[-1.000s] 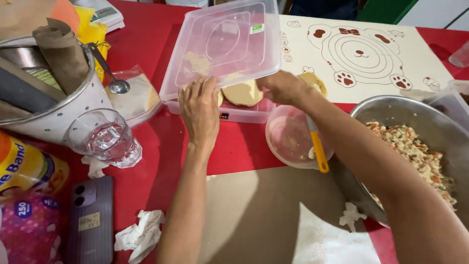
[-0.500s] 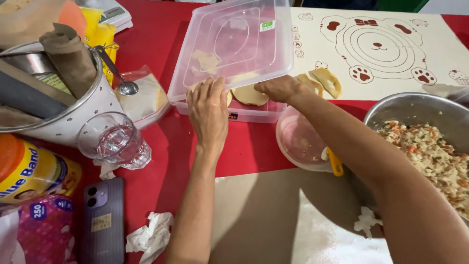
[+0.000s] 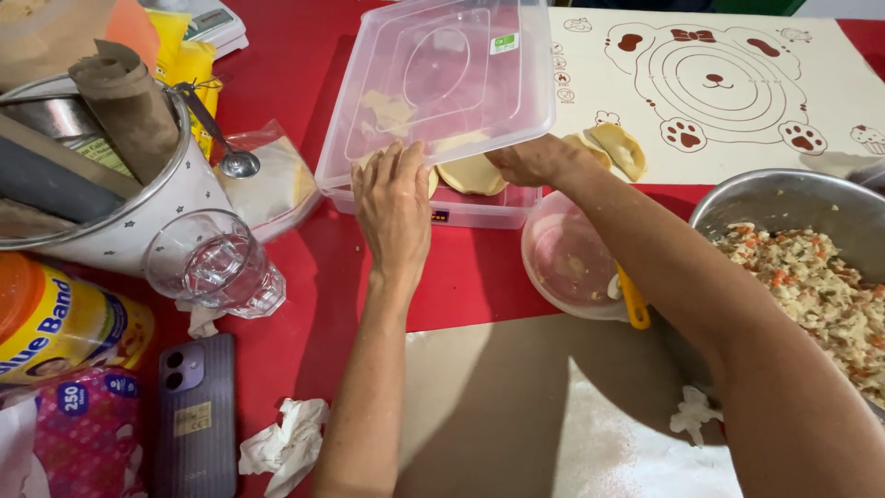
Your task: Filling circular dough pieces with a savory mixture and folding them into half-moon shapes, then crimping the edges.
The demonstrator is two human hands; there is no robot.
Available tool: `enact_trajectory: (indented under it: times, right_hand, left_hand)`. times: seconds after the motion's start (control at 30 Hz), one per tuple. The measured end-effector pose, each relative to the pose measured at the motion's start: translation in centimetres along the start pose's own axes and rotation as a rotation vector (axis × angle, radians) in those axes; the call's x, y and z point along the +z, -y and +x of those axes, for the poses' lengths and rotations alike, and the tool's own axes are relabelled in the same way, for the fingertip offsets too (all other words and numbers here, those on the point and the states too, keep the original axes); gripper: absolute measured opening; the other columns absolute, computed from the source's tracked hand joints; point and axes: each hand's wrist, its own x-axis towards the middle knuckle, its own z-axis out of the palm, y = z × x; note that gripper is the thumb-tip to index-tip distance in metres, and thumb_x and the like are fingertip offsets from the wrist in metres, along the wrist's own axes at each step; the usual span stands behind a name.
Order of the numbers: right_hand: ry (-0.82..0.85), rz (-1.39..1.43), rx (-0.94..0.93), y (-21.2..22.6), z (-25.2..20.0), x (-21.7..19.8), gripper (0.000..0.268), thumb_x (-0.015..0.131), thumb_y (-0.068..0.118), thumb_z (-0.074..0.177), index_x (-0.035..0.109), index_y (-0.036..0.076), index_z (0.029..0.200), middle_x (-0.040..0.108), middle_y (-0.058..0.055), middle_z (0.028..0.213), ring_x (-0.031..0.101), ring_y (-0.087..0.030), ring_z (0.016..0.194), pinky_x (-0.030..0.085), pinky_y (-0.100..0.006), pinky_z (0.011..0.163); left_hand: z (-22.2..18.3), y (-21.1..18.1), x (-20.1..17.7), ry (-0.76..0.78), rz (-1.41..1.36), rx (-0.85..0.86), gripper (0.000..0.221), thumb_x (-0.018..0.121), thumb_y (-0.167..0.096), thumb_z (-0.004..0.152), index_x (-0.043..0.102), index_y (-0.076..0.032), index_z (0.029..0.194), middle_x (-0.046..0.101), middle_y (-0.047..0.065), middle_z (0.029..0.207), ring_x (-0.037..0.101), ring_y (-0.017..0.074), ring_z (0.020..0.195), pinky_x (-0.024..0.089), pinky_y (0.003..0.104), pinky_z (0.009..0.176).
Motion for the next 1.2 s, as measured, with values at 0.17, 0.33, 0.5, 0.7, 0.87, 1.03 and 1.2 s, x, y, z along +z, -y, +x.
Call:
enact_trajectory:
  times: [0.17,0.33,0.5,0.7,0.87,1.03,1.2]
  right_hand:
    - [-0.407,-0.063,-0.106,-3.8,1.1,5.4,0.014,0.067,0.031,0.090,0.073,0.019,0.091,0.070,-0.003,0.078,0.071,-0.028,0.080,0.055,-0.042,0.081]
    - [-0.513,-0.147,-0.255,-4.4,1.0,5.6,0.012,0.062,0.025,0.099,0.070,0.018,0.094,0.067,-0.005,0.084,0.069,-0.029,0.089,0.054,-0.040,0.089]
    - [0.053,0.070,0.066,-6.4,3.2,6.9,0.031,0.062,0.039,0.097,0.073,0.011,0.105,0.077,-0.009,0.103,0.073,-0.031,0.104,0.051,-0.045,0.107]
    - [-0.035,0.001,0.011,-3.3,1.9,5.1,0.032,0.064,0.041,0.093,0.072,0.011,0.098,0.077,-0.011,0.097,0.072,-0.032,0.102,0.049,-0.045,0.106]
    - [-0.010,-0.005,-0.038,-4.7,1.5,5.3,0.036,0.058,0.042,0.096,0.069,0.010,0.106,0.076,-0.013,0.105,0.069,-0.035,0.109,0.044,-0.047,0.113]
    - [-0.065,0.475,0.005,-5.8,2.6,3.9,0.022,0.063,0.029,0.097,0.067,0.011,0.108,0.069,-0.009,0.104,0.063,-0.027,0.101,0.045,-0.039,0.101]
    - [-0.342,1.449,-0.188,-2.1,1.1,-3.0,0.028,0.077,0.018,0.093,0.068,0.009,0.118,0.070,-0.006,0.108,0.069,-0.018,0.101,0.060,-0.032,0.094]
  left_hand:
    - [0.0,0.0,0.1,0.004,0.007,-0.007,0.026,0.062,-0.016,0.103,0.069,-0.011,0.128,0.067,0.024,0.127,0.061,0.0445,0.124,0.034,0.069,0.111]
    - [-0.1,0.0,0.2,-0.004,0.017,-0.014,0.027,0.063,-0.017,0.103,0.069,-0.011,0.129,0.068,0.024,0.127,0.061,0.0442,0.125,0.034,0.069,0.112]
    - [0.0,-0.3,0.1,0.001,0.026,-0.025,0.027,0.063,-0.016,0.102,0.069,-0.011,0.128,0.068,0.023,0.126,0.061,0.0443,0.124,0.035,0.070,0.111]
    - [0.2,-0.7,-0.7,0.019,0.016,-0.016,0.026,0.062,-0.015,0.102,0.069,-0.010,0.127,0.067,0.024,0.126,0.061,0.0440,0.125,0.035,0.070,0.111]
    - [0.1,-0.2,-0.1,0.010,0.017,-0.015,0.027,0.064,-0.015,0.102,0.069,-0.011,0.127,0.067,0.023,0.127,0.061,0.0440,0.125,0.035,0.070,0.111]
    - [-0.1,0.2,0.5,-0.020,0.013,-0.012,0.028,0.065,-0.015,0.101,0.069,-0.012,0.128,0.068,0.022,0.125,0.063,0.0440,0.124,0.036,0.069,0.111]
    - [-0.2,0.6,1.1,-0.107,0.113,0.084,0.034,0.077,-0.011,0.092,0.068,-0.012,0.125,0.070,0.016,0.128,0.063,0.0363,0.124,0.041,0.063,0.111]
